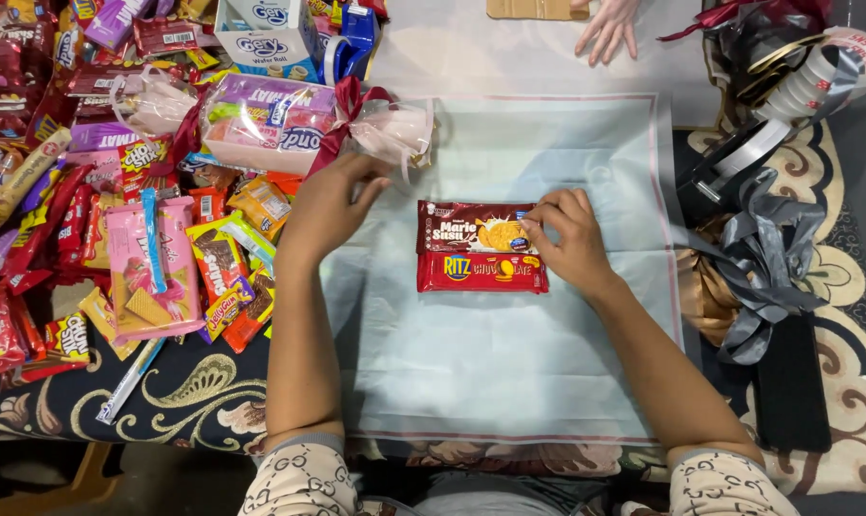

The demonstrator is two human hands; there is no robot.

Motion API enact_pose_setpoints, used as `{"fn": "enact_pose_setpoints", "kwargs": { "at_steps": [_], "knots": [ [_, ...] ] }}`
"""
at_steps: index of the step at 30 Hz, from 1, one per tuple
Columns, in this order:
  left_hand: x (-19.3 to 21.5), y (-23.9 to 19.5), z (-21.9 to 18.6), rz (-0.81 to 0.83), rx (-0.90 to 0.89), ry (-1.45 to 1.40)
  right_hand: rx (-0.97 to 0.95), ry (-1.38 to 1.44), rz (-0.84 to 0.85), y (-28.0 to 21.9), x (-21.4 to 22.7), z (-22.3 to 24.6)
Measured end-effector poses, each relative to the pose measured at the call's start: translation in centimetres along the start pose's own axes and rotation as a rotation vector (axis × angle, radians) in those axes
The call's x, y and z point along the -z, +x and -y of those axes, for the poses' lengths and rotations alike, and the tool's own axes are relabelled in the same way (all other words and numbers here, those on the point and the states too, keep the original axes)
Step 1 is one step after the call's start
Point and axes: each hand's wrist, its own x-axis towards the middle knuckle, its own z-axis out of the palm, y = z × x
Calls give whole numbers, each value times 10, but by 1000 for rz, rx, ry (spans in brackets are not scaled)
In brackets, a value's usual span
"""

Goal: Arranging various snack packets on a cardboard base to create a snack bouquet

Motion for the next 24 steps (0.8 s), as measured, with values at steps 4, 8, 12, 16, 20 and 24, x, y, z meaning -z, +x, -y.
{"fn": "enact_pose_setpoints", "kwargs": {
  "at_steps": [4,8,12,16,20,24],
  "knots": [
    [29,-26,25,-51,86,39,-8,-3,27,-3,-2,-4],
    [55,-55,58,-177,315,103,-232,223,-113,2,9,6],
    [61,-82,138,-265,602,217,-609,593,-219,-16,-7,-23],
    [60,-95,164,-246,686,257,-698,653,-236,-15,-8,-29],
    [57,-88,153,-96,742,165,-705,637,-218,-16,-10,-29],
    [39,-69,175,21,730,232,-695,606,-204,-18,-12,-32]
  ]
}}
